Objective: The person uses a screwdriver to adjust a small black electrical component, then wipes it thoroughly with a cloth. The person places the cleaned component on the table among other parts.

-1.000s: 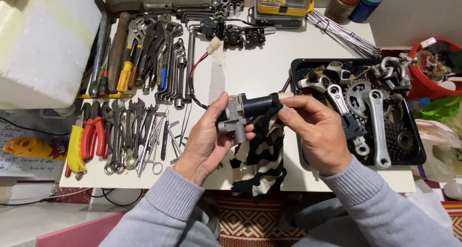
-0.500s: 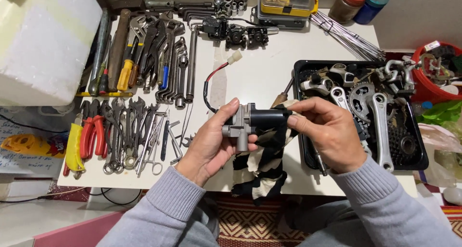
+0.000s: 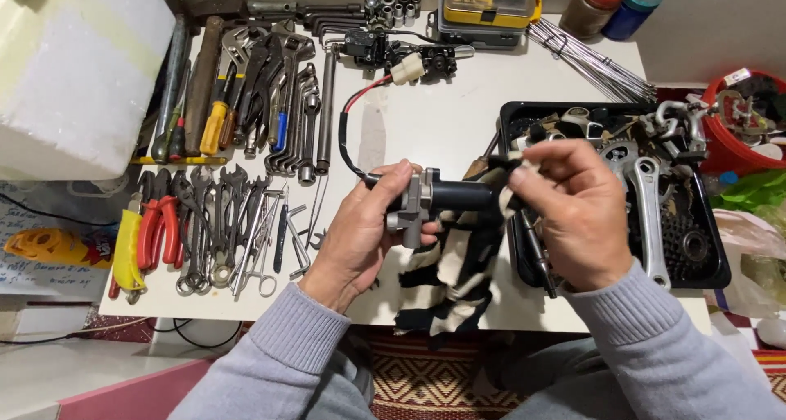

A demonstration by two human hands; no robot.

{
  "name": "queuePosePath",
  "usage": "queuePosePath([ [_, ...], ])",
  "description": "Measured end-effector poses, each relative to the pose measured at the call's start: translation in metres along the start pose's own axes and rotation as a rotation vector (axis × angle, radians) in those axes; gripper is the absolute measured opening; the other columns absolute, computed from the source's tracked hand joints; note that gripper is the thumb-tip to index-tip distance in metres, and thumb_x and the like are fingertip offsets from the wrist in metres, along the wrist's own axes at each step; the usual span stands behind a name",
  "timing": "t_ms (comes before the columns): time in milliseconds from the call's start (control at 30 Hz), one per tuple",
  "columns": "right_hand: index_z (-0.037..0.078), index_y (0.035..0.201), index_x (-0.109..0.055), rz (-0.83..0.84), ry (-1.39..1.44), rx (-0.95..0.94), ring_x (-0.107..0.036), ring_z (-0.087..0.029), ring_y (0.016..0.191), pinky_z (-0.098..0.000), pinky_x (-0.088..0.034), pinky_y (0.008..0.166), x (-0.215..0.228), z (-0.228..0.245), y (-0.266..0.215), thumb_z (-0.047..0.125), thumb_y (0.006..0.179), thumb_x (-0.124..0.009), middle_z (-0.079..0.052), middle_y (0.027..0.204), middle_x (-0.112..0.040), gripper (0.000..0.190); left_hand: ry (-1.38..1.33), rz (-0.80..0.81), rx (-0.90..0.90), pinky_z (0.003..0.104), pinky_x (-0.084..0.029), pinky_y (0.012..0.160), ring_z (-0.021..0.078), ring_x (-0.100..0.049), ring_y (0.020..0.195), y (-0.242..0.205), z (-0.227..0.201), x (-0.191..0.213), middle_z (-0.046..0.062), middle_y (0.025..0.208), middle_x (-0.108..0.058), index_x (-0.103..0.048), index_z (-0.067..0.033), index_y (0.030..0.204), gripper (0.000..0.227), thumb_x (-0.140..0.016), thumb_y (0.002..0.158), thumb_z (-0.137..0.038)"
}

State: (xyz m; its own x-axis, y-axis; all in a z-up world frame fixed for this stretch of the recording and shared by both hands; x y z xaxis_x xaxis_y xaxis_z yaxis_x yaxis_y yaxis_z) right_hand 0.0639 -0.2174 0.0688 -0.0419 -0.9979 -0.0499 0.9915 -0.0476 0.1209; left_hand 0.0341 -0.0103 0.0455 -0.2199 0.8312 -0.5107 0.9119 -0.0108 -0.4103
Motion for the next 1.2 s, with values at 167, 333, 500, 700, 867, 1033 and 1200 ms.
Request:
queuePosePath([
  [167,0.004,0.110,-0.061,0.185,0.159,0.072,-0.073,-0.022,0.094,-0.0314,-0.065,0.081,-0.007,0.002,-0.013,-0.005,0.090,-0.069,-0.014,0.108,-0.072,0.023,0.131,0.031,0.055,0.031,-0.057,0.055,0.0197,-0.062,0.062,-0.002,-0.012,-0.004,0.013,0.090,-0.064,-0.059,-0.0041,0.107,0.036,-0.059,0.095,-0.037],
  [333,0.000,0.106,-0.071,0.361,-0.356,0.409,-0.072,-0.022,0.097,-0.0308,-0.059,0.092,-0.030,0.009,-0.021,0.003,0.090,-0.070,-0.014,0.106,-0.073,0.016,0.282,-0.049,0.026,0.032,-0.055,0.070,0.0183,-0.066,0.077,-0.003,-0.009,-0.014,0.007,0.087,-0.069,-0.069,-0.0055,0.109,0.037,-0.062,0.091,-0.037],
  [500,0.006,0.097,-0.072,0.233,-0.613,0.497,-0.060,-0.018,0.083,-0.0303,-0.046,0.076,-0.038,0.005,-0.023,0.006,0.085,-0.072,-0.006,0.089,-0.064,0.013,0.357,-0.058,0.007,0.027,-0.052,0.074,0.0136,-0.062,0.083,-0.002,0.001,-0.016,0.004,0.092,-0.069,-0.071,-0.0079,0.107,0.033,-0.065,0.089,-0.035],
  [700,0.006,0.098,-0.078,0.165,-0.373,0.149,-0.059,-0.015,0.087,-0.0358,-0.055,0.082,-0.032,-0.015,-0.014,0.001,0.076,-0.078,-0.009,0.093,-0.064,0.022,0.554,-0.043,-0.197,0.035,-0.057,0.069,0.0192,-0.060,0.083,0.005,0.011,-0.007,0.009,0.081,-0.065,-0.076,-0.0113,0.110,0.044,-0.073,0.087,-0.049],
  [867,0.003,0.098,-0.076,0.167,-0.236,0.055,-0.057,-0.011,0.079,-0.0297,-0.053,0.074,-0.032,-0.016,-0.011,-0.001,0.078,-0.076,-0.005,0.081,-0.060,0.020,0.522,-0.030,-0.177,0.034,-0.059,0.064,0.0206,-0.062,0.083,0.000,0.009,-0.008,0.011,0.080,-0.065,-0.074,-0.0062,0.110,0.048,-0.075,0.085,-0.047],
  [1033,0.004,0.099,-0.077,0.164,-0.430,0.325,-0.065,-0.018,0.081,-0.0339,-0.054,0.073,-0.034,-0.006,-0.015,-0.001,0.081,-0.078,-0.012,0.085,-0.067,0.019,0.462,-0.024,-0.173,0.036,-0.059,0.062,0.0215,-0.061,0.082,0.004,0.012,-0.009,0.013,0.080,-0.065,-0.074,-0.0045,0.110,0.049,-0.076,0.085,-0.046],
  [1200,0.002,0.113,-0.075,0.295,-0.607,0.603,-0.070,-0.033,0.094,-0.0404,-0.056,0.084,-0.042,0.011,-0.030,0.008,0.091,-0.074,-0.016,0.097,-0.069,0.023,0.269,-0.045,-0.095,0.040,-0.062,0.058,0.0239,-0.064,0.077,0.009,0.017,-0.004,0.015,0.082,-0.061,-0.069,0.0052,0.112,0.051,-0.085,0.077,-0.028],
])
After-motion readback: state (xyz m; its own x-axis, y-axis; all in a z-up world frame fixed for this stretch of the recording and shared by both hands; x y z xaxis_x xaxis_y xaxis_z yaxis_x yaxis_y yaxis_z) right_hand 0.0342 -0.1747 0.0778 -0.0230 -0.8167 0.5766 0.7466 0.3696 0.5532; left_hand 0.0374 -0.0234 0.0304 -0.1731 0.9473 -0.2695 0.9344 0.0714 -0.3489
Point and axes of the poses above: each hand's wrist, its own y-axis towards the middle knuckle, its own x-axis out of the back of the hand, z = x × y, the point moved 3 cm from there along y, towards the middle knuckle
